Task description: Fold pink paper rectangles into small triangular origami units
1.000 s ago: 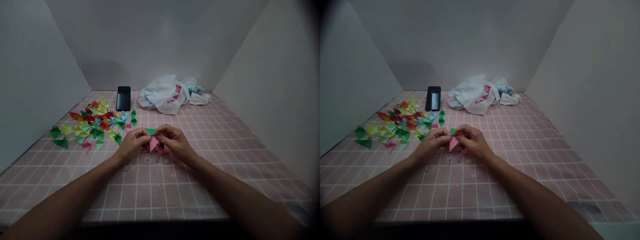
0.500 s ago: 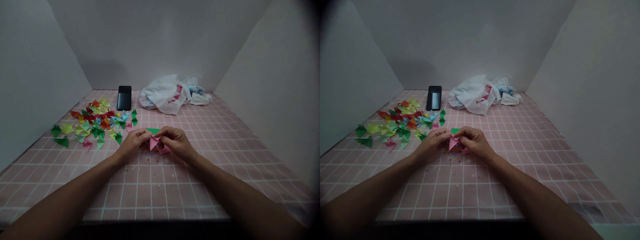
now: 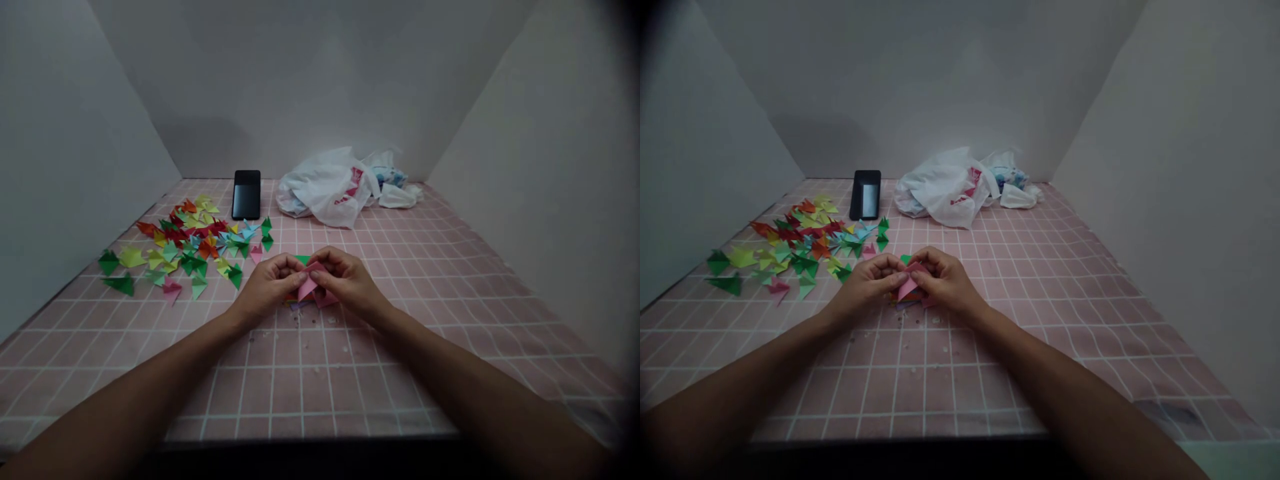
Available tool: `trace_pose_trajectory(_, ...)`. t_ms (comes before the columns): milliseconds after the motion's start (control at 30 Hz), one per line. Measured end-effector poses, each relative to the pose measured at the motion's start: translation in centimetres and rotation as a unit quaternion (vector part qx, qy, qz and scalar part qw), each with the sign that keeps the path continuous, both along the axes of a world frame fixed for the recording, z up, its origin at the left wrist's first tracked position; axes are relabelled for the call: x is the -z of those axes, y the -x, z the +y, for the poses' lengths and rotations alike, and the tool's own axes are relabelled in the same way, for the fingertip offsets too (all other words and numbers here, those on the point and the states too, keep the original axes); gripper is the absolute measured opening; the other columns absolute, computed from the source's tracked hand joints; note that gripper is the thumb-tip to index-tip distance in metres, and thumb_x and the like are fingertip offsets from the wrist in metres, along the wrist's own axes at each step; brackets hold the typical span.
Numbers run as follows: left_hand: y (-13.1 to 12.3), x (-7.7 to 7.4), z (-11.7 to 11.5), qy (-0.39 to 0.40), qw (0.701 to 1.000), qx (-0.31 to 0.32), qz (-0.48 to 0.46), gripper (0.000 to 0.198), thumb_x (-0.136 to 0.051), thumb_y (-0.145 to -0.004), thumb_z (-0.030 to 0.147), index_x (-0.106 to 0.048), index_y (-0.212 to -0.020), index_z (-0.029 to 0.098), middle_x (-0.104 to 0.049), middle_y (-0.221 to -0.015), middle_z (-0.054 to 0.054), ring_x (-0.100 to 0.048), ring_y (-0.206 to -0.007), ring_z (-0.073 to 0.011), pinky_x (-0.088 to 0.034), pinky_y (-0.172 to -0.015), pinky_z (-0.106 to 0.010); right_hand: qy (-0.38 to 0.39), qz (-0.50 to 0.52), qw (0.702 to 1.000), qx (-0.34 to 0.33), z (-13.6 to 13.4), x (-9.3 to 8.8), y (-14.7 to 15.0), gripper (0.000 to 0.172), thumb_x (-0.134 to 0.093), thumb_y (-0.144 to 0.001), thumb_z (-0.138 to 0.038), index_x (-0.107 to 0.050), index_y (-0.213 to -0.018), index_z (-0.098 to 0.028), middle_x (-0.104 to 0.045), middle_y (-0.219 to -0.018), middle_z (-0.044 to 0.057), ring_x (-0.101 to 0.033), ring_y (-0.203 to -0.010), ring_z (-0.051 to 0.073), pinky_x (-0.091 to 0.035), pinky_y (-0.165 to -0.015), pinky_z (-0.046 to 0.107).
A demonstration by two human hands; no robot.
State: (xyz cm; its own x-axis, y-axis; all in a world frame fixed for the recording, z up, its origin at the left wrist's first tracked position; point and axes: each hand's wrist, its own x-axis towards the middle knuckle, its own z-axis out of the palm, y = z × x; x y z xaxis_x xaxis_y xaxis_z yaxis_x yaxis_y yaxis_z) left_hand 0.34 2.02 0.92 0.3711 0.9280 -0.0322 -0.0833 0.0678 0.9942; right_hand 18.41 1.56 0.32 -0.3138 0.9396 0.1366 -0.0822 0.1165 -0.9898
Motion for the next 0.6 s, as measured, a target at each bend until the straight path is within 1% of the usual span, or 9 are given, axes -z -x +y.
trace_pose_trajectory(100,-0.13,-0.02,-0.19,0.018,1.0,-0.001,-0.014,0.023,-0.078,-0.072,0.031,-0.059,-0.076,0.017,-0.063,-0.064,0.004,-0.058,-0.054,-0.0093,-0.045,-0.052,-0.021,0.025,0.018,1.0,-0.008,-0.23,0.08,0.2,0.017,-0.073,-0.078,-0.028,-0.062,-0.089,-0.021,-0.06,-0.071,-0.005,-0.054,-0.055,0.008,-0.044,-0.049,0.02)
trace_pose_trajectory(167,-0.23,-0.09,-0.38,0.026,0.999,-0.002,-0.023,0.022,-0.077,-0.072,0.029,-0.059,-0.075,0.017,-0.062,-0.062,0.004,-0.058,-0.052,-0.0092,-0.045,-0.051,-0.02,0.036,0.021,0.999,0.0,-0.39,0.05,0.33,0.014,-0.072,-0.079,-0.026,-0.06,-0.085,-0.021,-0.057,-0.067,-0.006,-0.051,-0.051,0.007,-0.041,-0.047,0.02)
trace_pose_trajectory(267,-0.37,-0.13,-0.63,0.038,0.998,-0.014,-0.043,0.021,-0.077,-0.071,0.027,-0.059,-0.074,0.017,-0.062,-0.061,0.004,-0.059,-0.053,-0.0095,-0.046,-0.052,-0.021,0.029,0.028,0.999,0.021,-0.53,-0.09,0.47,0.012,-0.07,-0.079,-0.024,-0.06,-0.082,-0.02,-0.056,-0.065,-0.007,-0.05,-0.047,0.007,-0.04,-0.044,0.019)
trace_pose_trajectory(433,-0.47,-0.02,-0.74,0.072,0.993,-0.04,-0.08,0.024,-0.08,-0.069,0.027,-0.059,-0.073,0.017,-0.063,-0.062,0.004,-0.06,-0.054,-0.0096,-0.048,-0.054,-0.021,0.013,0.073,0.997,0.032,-0.43,-0.02,0.48,0.005,-0.068,-0.08,-0.02,-0.065,-0.083,-0.021,-0.059,-0.061,-0.007,-0.053,-0.047,0.007,-0.043,-0.047,0.02)
trace_pose_trajectory(600,-0.47,-0.18,-0.69,0.074,0.99,-0.062,-0.105,0.022,-0.08,-0.067,0.024,-0.066,-0.082,0.017,-0.066,-0.062,0.004,-0.063,-0.054,-0.0106,-0.051,-0.056,-0.022,0.021,0.105,0.994,0.028,-0.29,0.41,0.43,0.006,-0.07,-0.079,-0.018,-0.066,-0.083,-0.021,-0.063,-0.06,-0.007,-0.059,-0.049,0.008,-0.048,-0.05,0.02)
